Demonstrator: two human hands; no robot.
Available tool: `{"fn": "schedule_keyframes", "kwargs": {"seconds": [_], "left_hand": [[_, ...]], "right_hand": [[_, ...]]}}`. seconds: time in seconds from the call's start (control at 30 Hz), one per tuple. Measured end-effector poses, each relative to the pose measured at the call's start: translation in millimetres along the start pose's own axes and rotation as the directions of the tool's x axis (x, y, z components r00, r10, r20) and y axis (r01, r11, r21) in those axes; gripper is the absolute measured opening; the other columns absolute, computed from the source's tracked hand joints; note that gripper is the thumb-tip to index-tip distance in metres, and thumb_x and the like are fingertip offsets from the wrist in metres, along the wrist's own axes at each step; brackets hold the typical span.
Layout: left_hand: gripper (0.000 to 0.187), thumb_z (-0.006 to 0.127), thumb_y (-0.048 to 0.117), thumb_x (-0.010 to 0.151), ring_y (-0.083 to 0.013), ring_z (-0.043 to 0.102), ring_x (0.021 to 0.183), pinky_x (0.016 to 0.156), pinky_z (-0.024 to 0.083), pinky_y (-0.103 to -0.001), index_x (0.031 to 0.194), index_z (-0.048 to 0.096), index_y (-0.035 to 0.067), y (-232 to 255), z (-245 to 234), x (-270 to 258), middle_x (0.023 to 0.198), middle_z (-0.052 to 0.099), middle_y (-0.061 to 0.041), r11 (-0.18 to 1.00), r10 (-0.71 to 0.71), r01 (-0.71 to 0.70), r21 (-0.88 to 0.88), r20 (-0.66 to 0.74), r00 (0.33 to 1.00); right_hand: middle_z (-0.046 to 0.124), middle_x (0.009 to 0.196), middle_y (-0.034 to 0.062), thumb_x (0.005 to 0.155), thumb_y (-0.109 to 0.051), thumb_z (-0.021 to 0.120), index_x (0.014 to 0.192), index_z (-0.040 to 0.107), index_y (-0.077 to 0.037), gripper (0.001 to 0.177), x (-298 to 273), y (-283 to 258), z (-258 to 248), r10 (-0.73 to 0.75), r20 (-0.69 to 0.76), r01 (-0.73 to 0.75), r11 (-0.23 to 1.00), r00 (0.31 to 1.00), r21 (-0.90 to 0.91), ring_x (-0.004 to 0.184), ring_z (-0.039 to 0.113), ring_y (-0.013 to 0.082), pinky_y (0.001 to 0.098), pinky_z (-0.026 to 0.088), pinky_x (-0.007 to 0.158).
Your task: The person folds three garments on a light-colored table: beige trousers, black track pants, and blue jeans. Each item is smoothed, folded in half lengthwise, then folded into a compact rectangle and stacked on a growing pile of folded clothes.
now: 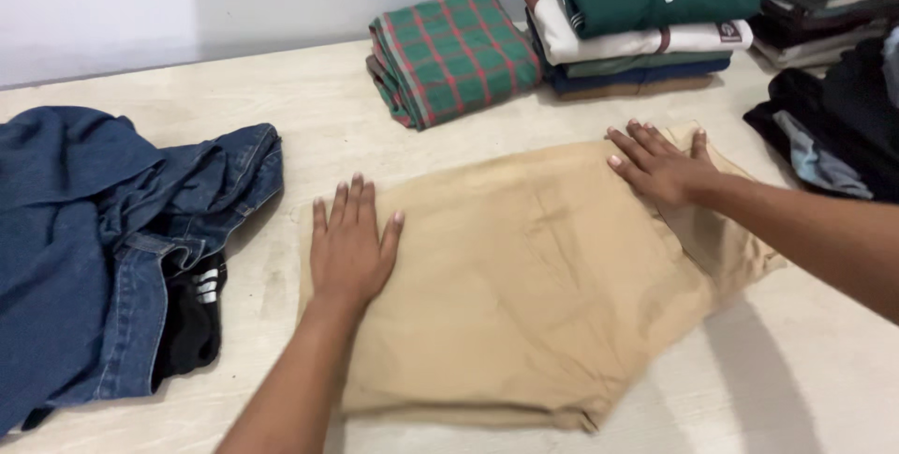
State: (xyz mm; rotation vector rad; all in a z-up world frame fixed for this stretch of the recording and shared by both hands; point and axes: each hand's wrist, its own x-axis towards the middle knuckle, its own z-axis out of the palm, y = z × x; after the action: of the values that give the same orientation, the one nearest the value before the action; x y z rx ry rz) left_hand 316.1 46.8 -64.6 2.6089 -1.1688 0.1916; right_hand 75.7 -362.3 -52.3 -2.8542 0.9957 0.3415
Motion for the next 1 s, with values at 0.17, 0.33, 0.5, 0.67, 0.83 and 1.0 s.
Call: {"fn": "schedule_keyframes", "kwargs": {"seconds": [0.17,0.33,0.5,0.67,0.83,1.0], "left_hand": [[0.07,0.042,0.037,0.097,-0.0334,0.02,0.152,0.12,0.008,-0.055,0.153,0.031,-0.004,61,2,19,0.165,0.026,-0.02,0.952,-0.217,0.218,0.214,-0.029,0.976],[0.084,0.049,0.054,0.091,-0.0321,0.017,0.153,0.122,0.008,-0.053,0.15,0.034,-0.004,132,5,-66,0.163,0.026,-0.019,0.944,-0.33,0.33,-0.031,0.001,0.944],[0.087,0.043,0.057,0.093,-0.0304,0.019,0.153,0.123,0.009,-0.052,0.15,0.033,-0.007,94,-16,-131,0.162,0.027,-0.021,0.923,-0.352,0.371,0.097,-0.176,0.92],[0.072,0.041,0.055,0.092,-0.032,0.021,0.149,0.12,0.01,-0.059,0.15,0.037,0.012,98,-28,-134,0.161,0.031,-0.012,0.958,-0.182,0.225,0.179,-0.228,0.956],[0.071,0.04,0.065,0.091,-0.0414,0.028,0.148,0.107,0.035,-0.057,0.156,0.037,0.037,128,-59,-141,0.166,0.028,-0.003,0.937,-0.274,0.212,0.276,0.212,0.938],[0.074,0.043,0.081,0.093,-0.027,0.072,0.109,0.084,0.056,-0.042,0.112,0.074,0.017,151,-74,-125,0.114,0.075,-0.01,0.931,-0.335,0.184,0.316,0.533,0.777]], "right_hand": [[0.0,0.173,0.0131,0.099,-0.054,0.038,0.16,0.012,-0.016,0.077,-12,-57,-6,-0.079,-0.174,0.078,0.997,0.982,-0.016,0.158,0.004,0.034,0.0714,0.008,0.116],[0.003,0.166,0.0247,0.103,-0.053,0.037,0.157,0.006,0.007,0.087,-134,-143,48,-0.353,-0.068,0.357,0.932,0.933,0.06,0.156,0.002,0.0378,0.0535,0.007,0.122],[0.003,0.166,0.0225,0.093,-0.075,0.026,0.156,0.008,0.005,0.104,-166,-61,34,-0.301,-0.322,0.206,0.932,0.897,-0.297,0.153,0.0,0.0357,0.0552,0.003,0.118],[0.004,0.171,0.0151,0.094,-0.074,0.019,0.162,0.007,-0.004,0.098,-142,5,32,-0.21,-0.241,0.167,0.968,0.947,-0.186,0.158,-0.003,0.0303,0.0444,0.002,0.12],[0.005,0.17,0.0118,0.096,-0.074,0.029,0.16,0.009,-0.009,0.094,-110,-4,-6,-0.116,-0.097,0.084,0.953,0.988,-0.291,0.156,-0.002,0.0281,0.0515,0.002,0.124],[0.005,0.169,0.017,0.085,-0.063,0.068,0.159,0.018,-0.009,0.104,-119,-41,-18,0.193,-0.117,-0.209,0.968,0.974,-0.142,0.156,0.004,0.0334,0.0643,0.012,0.119]]}}
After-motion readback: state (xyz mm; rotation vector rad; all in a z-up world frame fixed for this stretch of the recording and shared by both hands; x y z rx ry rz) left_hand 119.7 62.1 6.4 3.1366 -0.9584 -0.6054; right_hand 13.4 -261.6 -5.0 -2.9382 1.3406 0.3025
